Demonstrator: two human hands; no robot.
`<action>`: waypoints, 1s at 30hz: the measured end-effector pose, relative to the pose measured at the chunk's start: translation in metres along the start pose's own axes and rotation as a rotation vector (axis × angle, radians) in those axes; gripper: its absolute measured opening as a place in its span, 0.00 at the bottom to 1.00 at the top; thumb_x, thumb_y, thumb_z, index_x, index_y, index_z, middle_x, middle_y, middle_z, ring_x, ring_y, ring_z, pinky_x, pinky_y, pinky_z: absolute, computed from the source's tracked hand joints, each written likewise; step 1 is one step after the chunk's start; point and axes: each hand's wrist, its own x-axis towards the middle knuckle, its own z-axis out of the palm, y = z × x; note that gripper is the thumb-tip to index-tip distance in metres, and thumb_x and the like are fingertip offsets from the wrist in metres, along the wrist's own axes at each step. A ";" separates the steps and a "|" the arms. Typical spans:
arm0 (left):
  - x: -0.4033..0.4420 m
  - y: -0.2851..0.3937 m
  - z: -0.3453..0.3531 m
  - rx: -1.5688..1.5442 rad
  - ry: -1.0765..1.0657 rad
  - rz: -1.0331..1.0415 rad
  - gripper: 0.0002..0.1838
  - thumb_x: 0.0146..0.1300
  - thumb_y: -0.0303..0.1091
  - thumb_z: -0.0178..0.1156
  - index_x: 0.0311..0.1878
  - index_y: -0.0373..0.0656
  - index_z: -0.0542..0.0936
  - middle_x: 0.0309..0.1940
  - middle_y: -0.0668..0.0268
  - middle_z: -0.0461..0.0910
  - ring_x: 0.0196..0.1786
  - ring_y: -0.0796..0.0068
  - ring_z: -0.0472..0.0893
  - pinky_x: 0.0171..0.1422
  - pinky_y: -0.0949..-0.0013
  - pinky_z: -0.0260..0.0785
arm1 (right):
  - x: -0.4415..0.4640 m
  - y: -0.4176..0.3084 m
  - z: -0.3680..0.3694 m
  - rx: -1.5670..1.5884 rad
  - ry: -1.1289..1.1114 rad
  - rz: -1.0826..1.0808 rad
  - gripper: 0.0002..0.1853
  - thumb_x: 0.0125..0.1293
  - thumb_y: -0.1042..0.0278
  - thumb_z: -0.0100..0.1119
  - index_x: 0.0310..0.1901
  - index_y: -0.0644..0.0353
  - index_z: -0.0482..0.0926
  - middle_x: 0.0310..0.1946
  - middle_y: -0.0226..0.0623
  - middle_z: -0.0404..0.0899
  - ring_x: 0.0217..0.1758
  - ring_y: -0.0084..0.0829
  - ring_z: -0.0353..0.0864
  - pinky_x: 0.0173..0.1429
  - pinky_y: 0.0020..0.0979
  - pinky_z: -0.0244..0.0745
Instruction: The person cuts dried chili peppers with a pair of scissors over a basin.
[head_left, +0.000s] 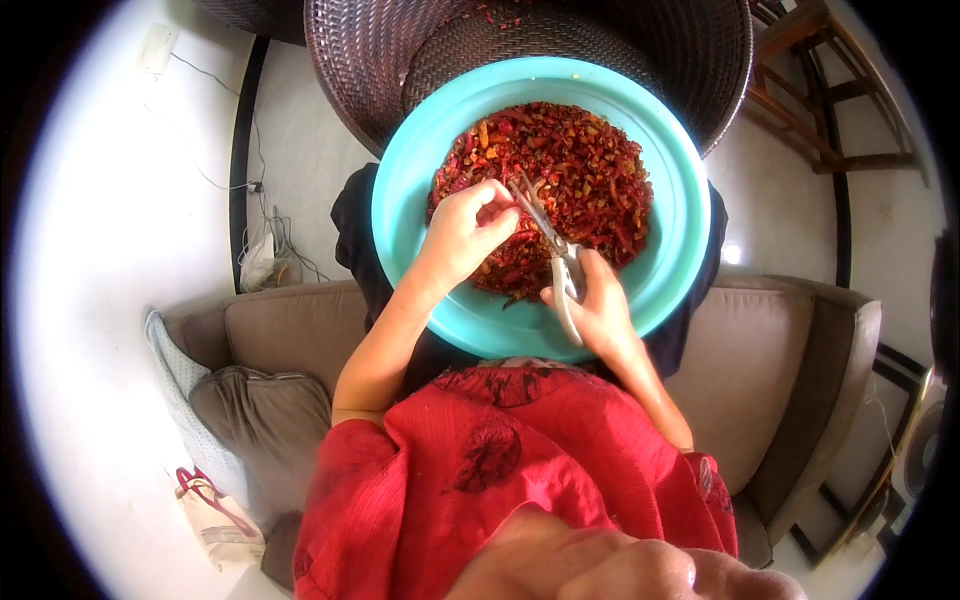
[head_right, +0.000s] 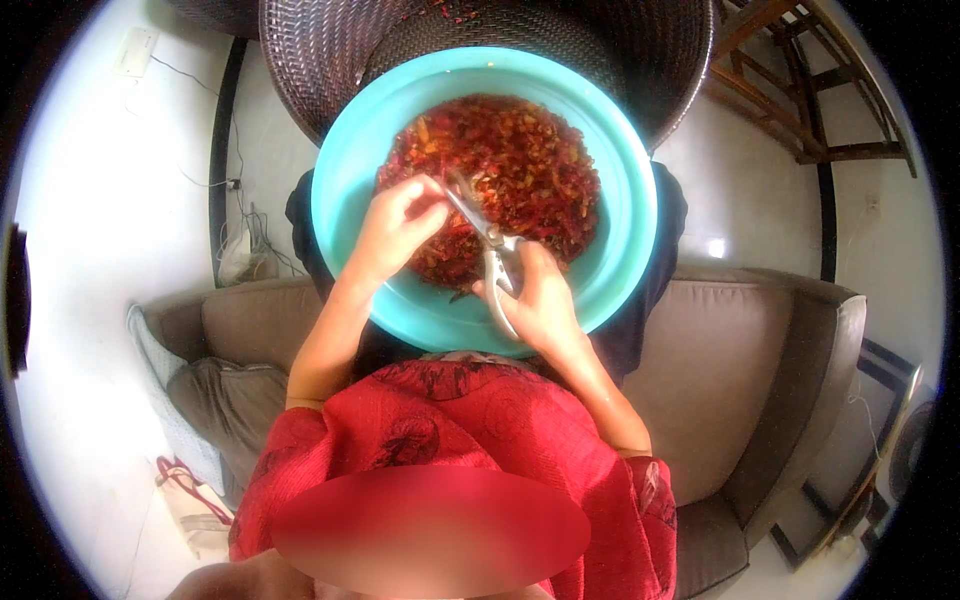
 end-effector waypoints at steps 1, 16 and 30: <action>0.000 0.001 0.000 -0.037 -0.027 0.012 0.06 0.65 0.29 0.64 0.39 0.36 0.79 0.27 0.66 0.81 0.29 0.82 0.78 0.36 0.73 0.71 | 0.000 0.000 0.000 0.000 0.000 0.000 0.30 0.53 0.54 0.76 0.52 0.65 0.76 0.43 0.52 0.80 0.46 0.49 0.82 0.51 0.44 0.76; 0.001 -0.002 -0.001 0.093 -0.008 0.010 0.07 0.65 0.29 0.63 0.38 0.35 0.77 0.26 0.65 0.81 0.30 0.82 0.80 0.36 0.73 0.72 | 0.002 -0.004 -0.001 0.055 -0.123 0.130 0.24 0.58 0.52 0.74 0.42 0.67 0.79 0.32 0.52 0.82 0.35 0.49 0.84 0.43 0.44 0.77; 0.000 -0.006 0.003 -0.058 -0.058 0.030 0.05 0.67 0.26 0.62 0.42 0.35 0.79 0.32 0.68 0.82 0.35 0.83 0.80 0.41 0.75 0.73 | 0.000 -0.004 0.003 0.041 -0.056 0.072 0.23 0.57 0.58 0.74 0.42 0.67 0.75 0.32 0.48 0.79 0.33 0.40 0.78 0.41 0.41 0.74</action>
